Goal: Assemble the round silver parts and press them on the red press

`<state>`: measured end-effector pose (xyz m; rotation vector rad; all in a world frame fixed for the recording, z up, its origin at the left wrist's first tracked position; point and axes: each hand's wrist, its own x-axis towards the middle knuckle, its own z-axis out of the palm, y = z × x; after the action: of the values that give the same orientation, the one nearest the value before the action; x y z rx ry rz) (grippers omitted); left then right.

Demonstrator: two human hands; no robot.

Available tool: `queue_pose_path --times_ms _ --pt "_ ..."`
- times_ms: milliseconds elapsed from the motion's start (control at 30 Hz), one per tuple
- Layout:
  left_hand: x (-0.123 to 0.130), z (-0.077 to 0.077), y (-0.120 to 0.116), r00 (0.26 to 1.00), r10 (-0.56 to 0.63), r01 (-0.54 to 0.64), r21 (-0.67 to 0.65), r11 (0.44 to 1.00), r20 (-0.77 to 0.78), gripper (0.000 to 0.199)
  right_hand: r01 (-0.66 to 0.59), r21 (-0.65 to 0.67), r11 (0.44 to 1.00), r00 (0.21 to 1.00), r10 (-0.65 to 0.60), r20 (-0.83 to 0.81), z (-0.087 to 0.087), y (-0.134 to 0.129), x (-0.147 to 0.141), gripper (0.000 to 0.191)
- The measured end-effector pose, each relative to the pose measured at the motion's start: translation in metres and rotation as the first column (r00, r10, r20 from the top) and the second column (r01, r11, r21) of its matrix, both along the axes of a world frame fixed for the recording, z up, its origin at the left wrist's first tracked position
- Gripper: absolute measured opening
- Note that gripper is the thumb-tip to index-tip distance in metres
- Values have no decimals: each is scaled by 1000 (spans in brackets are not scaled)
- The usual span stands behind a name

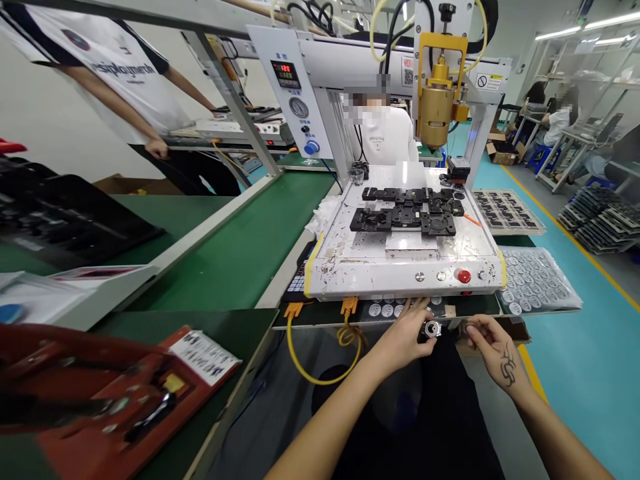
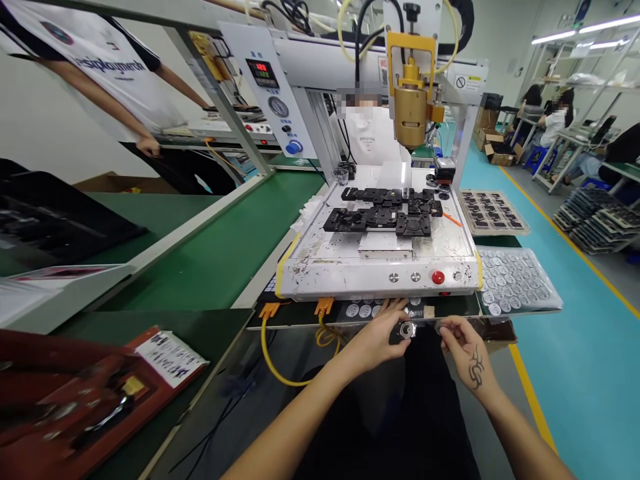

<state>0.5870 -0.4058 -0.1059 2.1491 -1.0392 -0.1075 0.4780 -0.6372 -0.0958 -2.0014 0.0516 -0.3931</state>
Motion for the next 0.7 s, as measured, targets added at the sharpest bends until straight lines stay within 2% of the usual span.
queue_pose_path --times_ms 100,167,400,700 --pt "-5 -1 3 1000 21 -21 -3 1000 8 34 30 235 972 992 0 -126 9 10 9 42" --pt "-8 -1 5 999 22 -22 15 1000 32 33 55 318 947 988 -6 -153 11 15 14 50" --pt "-21 -8 22 990 61 -62 0 998 129 33 111 457 882 971 0 -238 8 15 13 47" --pt "-13 -17 6 980 109 -106 -26 994 165 36 101 545 832 968 44 -247 20 14 20 52"
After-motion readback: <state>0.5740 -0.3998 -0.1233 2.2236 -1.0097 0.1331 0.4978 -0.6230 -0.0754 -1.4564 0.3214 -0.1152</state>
